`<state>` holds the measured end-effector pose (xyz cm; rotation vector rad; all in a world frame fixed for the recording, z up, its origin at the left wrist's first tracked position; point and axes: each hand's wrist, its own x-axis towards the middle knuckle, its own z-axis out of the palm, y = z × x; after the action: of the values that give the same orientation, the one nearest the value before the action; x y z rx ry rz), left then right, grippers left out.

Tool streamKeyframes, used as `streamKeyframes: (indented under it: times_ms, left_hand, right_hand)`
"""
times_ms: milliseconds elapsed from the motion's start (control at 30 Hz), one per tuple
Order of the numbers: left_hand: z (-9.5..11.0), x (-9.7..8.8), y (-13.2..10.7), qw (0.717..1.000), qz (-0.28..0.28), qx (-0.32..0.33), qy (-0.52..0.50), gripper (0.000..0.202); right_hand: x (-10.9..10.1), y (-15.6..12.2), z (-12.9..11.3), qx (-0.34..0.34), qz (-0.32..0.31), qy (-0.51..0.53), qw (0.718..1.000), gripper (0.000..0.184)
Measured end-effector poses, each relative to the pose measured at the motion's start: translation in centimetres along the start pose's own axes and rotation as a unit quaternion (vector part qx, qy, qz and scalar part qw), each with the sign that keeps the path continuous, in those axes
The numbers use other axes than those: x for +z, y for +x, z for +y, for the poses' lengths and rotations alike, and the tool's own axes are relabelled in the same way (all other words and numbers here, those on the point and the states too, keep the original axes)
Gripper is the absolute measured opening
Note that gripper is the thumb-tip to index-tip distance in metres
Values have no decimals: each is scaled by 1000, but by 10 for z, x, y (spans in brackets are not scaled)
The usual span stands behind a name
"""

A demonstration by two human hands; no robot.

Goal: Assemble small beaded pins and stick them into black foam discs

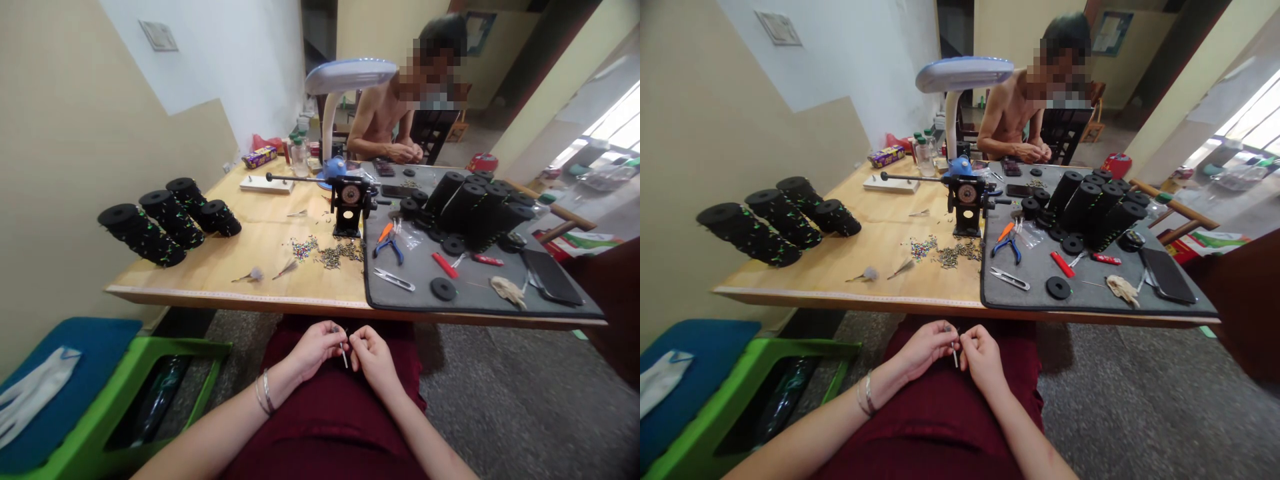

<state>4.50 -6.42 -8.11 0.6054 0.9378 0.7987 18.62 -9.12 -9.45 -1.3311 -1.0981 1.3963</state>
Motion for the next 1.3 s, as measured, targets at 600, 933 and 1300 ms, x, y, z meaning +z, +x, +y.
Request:
streamKeyframes:
  times_ms: [600,933,1300]
  left_hand:
    - [0,4,-1,990,22,57,124,22]
    - [0,3,-1,998,7,11,69,23]
    - [-4,1,0,999,-28,-9,44,27]
  right_hand:
    - [1,1,-1,11,1,5,1000,32]
    - [0,2,-4,1,29,4,1000,32]
    - [-1,4,4,5,-3,35,999,27]
